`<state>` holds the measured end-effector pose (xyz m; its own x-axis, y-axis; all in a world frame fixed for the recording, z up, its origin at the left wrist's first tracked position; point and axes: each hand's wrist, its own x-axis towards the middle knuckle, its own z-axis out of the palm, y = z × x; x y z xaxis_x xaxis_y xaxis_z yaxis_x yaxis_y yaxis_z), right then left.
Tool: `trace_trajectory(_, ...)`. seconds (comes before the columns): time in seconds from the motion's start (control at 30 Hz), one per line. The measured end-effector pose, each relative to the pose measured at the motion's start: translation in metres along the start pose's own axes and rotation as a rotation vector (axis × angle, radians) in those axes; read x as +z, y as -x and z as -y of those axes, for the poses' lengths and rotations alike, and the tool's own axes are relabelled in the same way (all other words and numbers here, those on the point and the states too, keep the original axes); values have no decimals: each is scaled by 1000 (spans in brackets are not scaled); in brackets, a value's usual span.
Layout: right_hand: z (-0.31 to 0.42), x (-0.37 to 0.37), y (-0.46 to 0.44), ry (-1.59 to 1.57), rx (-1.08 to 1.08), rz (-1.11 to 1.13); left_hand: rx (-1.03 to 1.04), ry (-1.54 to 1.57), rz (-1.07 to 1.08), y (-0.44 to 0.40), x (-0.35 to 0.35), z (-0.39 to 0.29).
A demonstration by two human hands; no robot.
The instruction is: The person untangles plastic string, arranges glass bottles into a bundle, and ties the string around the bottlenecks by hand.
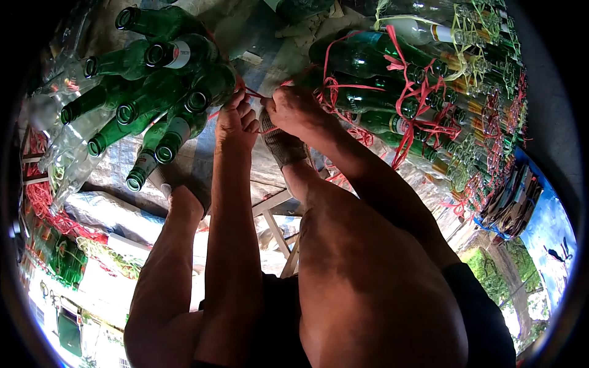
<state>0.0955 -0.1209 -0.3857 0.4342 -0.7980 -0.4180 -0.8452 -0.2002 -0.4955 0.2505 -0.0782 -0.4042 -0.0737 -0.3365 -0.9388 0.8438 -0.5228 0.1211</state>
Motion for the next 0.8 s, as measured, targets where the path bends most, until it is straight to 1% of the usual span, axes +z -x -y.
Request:
trace_trajectory(0.07, 1, 2, -1, -7, 47, -17, -3, -8, 11, 2, 0, 0)
trace_trajectory(0.1, 4, 1, -4, 38, 90, -25, -2, 7, 20, 1, -1, 1)
trace_trajectory(0.2, 9, -7, -5, 77, 4, -15, 6, 36, 37, 0, -2, 3)
trace_trajectory(0.3, 14, -8, -3, 132, 80, 66, 6, 13, 59, -1, -3, 4)
trace_trajectory(0.33, 9, -7, -3, 140, 59, 52, 14, 21, 106, -3, -5, 4)
trace_trajectory(0.4, 6, 0, -1, 139, 21, 31, 6, 40, 96, -5, -8, 6)
trace_trajectory(0.5, 6, -5, 0, 148, 11, 74, -1, 49, 132, -6, -8, 6)
trace_trajectory(0.6, 2, 1, 2, 235, -86, 104, 4, 50, 128, -5, -8, 6)
trace_trajectory(0.63, 1, 2, 4, 177, -66, 52, 8, 51, 127, -5, -9, 7)
trace_trajectory(0.73, 6, -8, 6, 202, -68, 121, 5, 41, 121, -2, -8, 6)
trace_trajectory(0.8, 3, -6, 18, 170, 9, 17, 11, 42, 117, 2, -8, 8)
